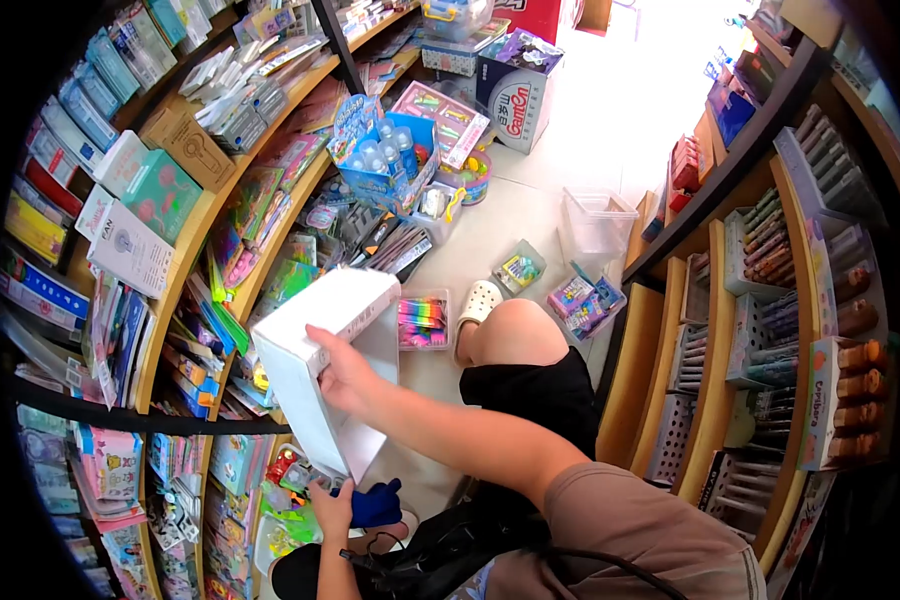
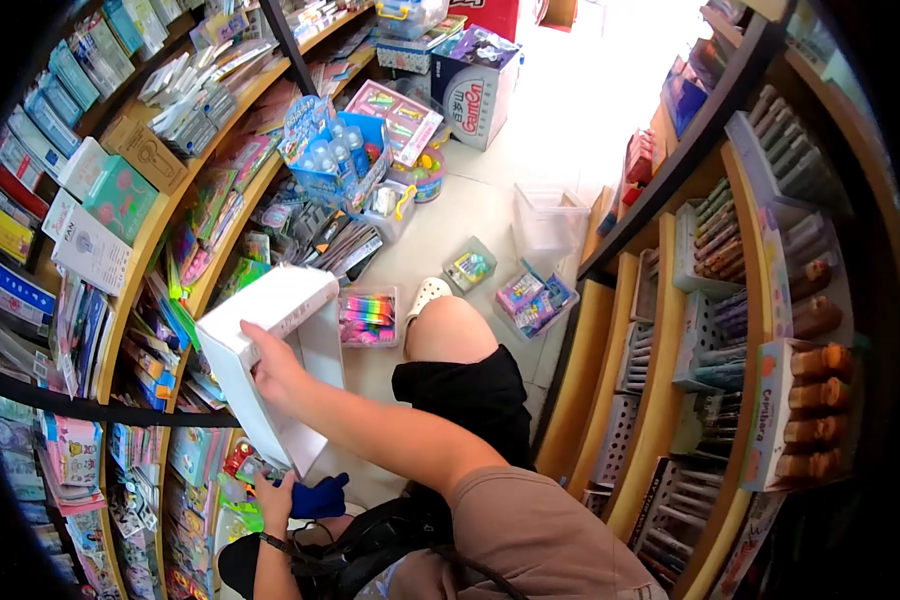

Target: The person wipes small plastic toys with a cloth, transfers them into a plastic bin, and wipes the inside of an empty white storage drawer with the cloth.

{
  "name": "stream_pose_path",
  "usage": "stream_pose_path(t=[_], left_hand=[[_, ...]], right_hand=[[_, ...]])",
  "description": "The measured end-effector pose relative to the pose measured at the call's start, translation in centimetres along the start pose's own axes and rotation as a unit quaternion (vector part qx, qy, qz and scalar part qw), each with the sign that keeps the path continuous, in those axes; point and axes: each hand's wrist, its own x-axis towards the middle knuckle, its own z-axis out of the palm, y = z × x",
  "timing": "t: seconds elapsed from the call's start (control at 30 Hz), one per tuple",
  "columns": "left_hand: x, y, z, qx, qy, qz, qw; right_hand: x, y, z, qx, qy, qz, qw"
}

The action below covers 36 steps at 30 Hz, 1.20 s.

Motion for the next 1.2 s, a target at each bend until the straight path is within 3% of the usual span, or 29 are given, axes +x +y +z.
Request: stream_pose_path(t=[0.3, 0.43, 0.63, 0.87, 1.03, 1.2], left_hand=[[1.1, -3.7, -0.6, -0.054, 0.068, -0.011, 0.996], [1.9, -3.4, 0.0, -0.058, 0.062, -0.010, 0.996], [2.3, -1.6, 0.1, -0.075, 0.047, 0.003, 0.996], [1.8, -0.1, -0.4, -0.080, 0.035, 0.023, 0.996], [1.5, -0.3, -0.2, -0.084, 0.041, 0.052, 0.994], [0.2, 1.7, -2.2, -0.093, -0.010, 0.034, 0.995]], right_hand=[[-5.2, -14.5, 10.4, 0.026, -0.123, -0.099, 0.987], [-9.7, -20.6, 14.2, 0.003, -0.106, -0.209, 0.972], [-14.3, -29.8, 12.3, -0.013, -0.058, -0.362, 0.930], [-20.1, -36.2, 2.2, 0.046, 0.017, -0.470, 0.881], [-23.9, -34.0, -2.5, 0.036, 0.085, -0.522, 0.848], [-23.4, -29.9, -7.7, 0.029, 0.019, -0.499, 0.866]])
